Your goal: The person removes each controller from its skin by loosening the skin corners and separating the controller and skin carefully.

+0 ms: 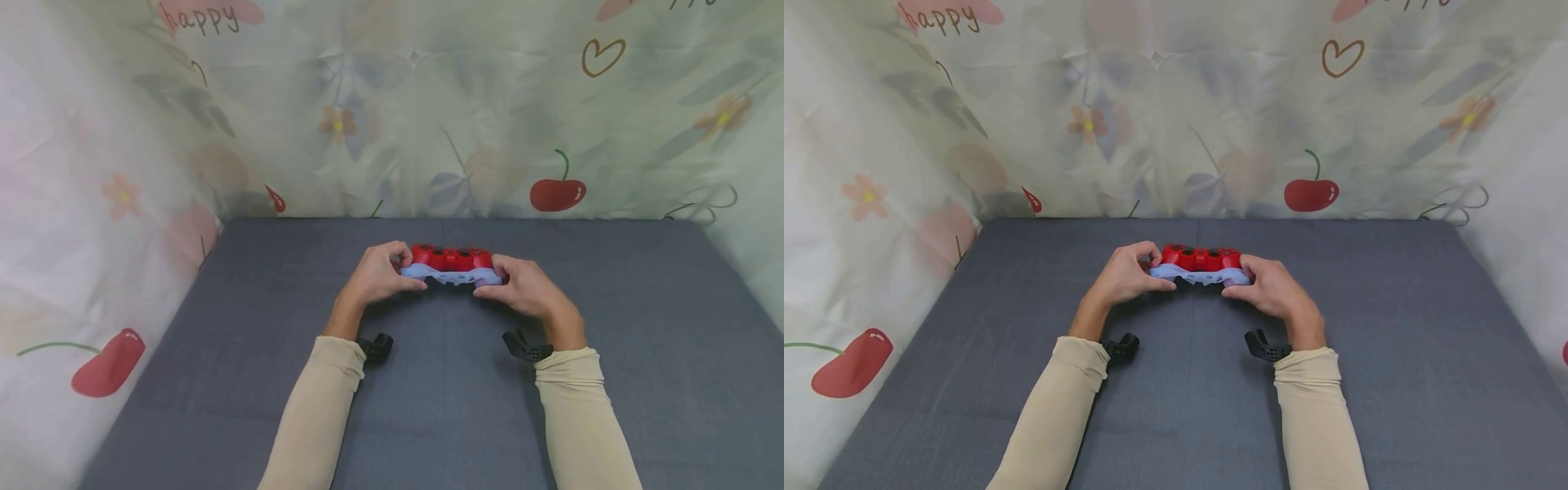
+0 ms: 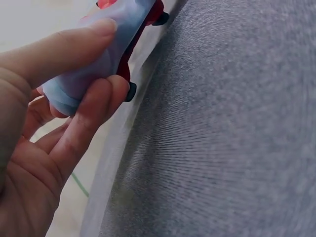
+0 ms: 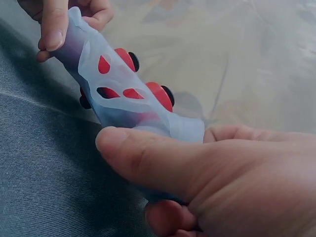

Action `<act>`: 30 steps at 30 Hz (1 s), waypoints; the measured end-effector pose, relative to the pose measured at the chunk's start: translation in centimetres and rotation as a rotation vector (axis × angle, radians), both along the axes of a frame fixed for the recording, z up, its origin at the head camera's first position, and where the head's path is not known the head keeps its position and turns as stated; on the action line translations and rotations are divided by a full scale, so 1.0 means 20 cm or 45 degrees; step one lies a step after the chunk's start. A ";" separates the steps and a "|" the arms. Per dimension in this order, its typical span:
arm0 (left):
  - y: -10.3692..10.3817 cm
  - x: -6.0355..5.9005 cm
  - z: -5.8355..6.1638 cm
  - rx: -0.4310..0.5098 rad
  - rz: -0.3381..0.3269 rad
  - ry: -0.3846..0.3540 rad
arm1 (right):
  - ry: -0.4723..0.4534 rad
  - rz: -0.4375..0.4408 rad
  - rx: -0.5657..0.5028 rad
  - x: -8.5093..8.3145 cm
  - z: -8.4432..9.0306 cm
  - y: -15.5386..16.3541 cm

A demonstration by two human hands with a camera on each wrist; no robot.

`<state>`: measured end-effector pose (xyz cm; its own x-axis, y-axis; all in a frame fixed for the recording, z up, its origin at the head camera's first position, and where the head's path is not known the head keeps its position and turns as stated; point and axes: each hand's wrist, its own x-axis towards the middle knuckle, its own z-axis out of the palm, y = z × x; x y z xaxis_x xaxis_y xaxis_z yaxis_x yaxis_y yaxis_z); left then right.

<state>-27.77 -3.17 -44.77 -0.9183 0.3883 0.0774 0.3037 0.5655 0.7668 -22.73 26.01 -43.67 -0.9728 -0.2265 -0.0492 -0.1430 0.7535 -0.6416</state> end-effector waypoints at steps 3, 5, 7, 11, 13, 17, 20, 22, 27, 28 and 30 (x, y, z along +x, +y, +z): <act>0.00 0.00 0.00 -0.013 -0.005 0.026 | 0.005 -0.001 0.014 0.00 0.00 0.00; 0.00 0.00 0.00 -0.017 -0.011 0.040 | 0.003 -0.004 0.019 0.00 0.00 0.00; 0.00 0.00 0.00 -0.018 -0.015 0.056 | 0.003 -0.011 0.023 0.00 0.00 -0.01; 0.00 0.00 0.01 -0.011 0.003 0.079 | 0.016 -0.009 0.033 -0.01 0.01 -0.02; 0.00 0.00 0.01 -0.012 0.018 0.074 | 0.021 -0.004 0.039 -0.01 0.01 -0.02; 0.00 0.00 0.02 -0.014 0.037 0.052 | 0.014 -0.006 0.048 -0.02 0.01 -0.03; 0.00 0.00 0.01 -0.015 0.050 0.033 | 0.011 -0.010 0.054 -0.01 0.01 -0.03; 0.00 0.00 0.01 -0.018 0.062 0.018 | 0.017 -0.012 0.059 -0.01 0.01 -0.03; 0.02 0.01 0.02 -0.034 0.092 -0.043 | 0.034 -0.031 0.075 -0.01 0.00 -0.03; 0.02 0.01 0.02 -0.034 0.097 -0.059 | 0.035 -0.032 0.079 -0.01 0.00 -0.03; 0.02 0.01 0.02 -0.034 0.105 -0.087 | 0.038 -0.040 0.080 -0.01 0.00 -0.03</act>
